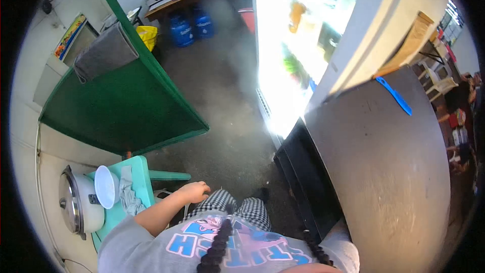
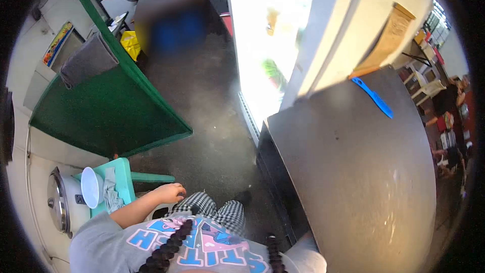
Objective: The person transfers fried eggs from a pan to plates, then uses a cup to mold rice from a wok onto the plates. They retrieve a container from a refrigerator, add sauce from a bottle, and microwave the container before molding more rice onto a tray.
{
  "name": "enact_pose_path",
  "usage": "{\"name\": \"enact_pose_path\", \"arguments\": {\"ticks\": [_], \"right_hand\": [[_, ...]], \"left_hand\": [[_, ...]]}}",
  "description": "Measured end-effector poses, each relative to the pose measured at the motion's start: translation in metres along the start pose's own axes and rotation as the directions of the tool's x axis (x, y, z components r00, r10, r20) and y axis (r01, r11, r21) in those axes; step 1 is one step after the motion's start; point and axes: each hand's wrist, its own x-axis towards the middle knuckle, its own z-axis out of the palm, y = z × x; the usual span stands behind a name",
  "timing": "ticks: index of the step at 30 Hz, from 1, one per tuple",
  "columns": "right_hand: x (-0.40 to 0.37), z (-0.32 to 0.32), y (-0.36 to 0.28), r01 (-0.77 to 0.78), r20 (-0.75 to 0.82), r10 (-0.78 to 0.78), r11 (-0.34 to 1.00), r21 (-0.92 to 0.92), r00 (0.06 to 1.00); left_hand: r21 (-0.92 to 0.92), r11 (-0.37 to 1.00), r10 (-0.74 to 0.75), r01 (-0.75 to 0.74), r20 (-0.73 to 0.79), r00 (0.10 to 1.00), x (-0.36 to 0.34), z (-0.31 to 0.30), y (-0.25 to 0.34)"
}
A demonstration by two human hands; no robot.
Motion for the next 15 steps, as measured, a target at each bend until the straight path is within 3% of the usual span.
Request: {"name": "enact_pose_path", "arguments": {"ticks": [3,6,12,15], "right_hand": [[-0.005,-0.005,-0.001,-0.003,0.02,0.004,1.0,-0.031,1.0],[0.0,-0.007,-0.003,-0.01,0.025,0.011,0.998,-0.058,1.0],[-0.004,-0.015,-0.011,-0.014,0.027,0.017,0.995,-0.101,0.999],[-0.024,-0.017,-0.014,-0.035,0.004,0.035,0.991,-0.132,0.999]], "left_hand": [[0.11,0.986,-0.132,0.122,0.093,0.987,0.006,-0.029,-0.009],[0.103,0.989,-0.116,0.109,0.061,0.991,0.018,-0.067,-0.015],[0.163,0.987,-0.017,0.012,0.031,0.999,0.09,-0.125,-0.06],[0.148,0.979,0.146,-0.142,-0.014,0.989,0.141,-0.144,-0.11]]}}
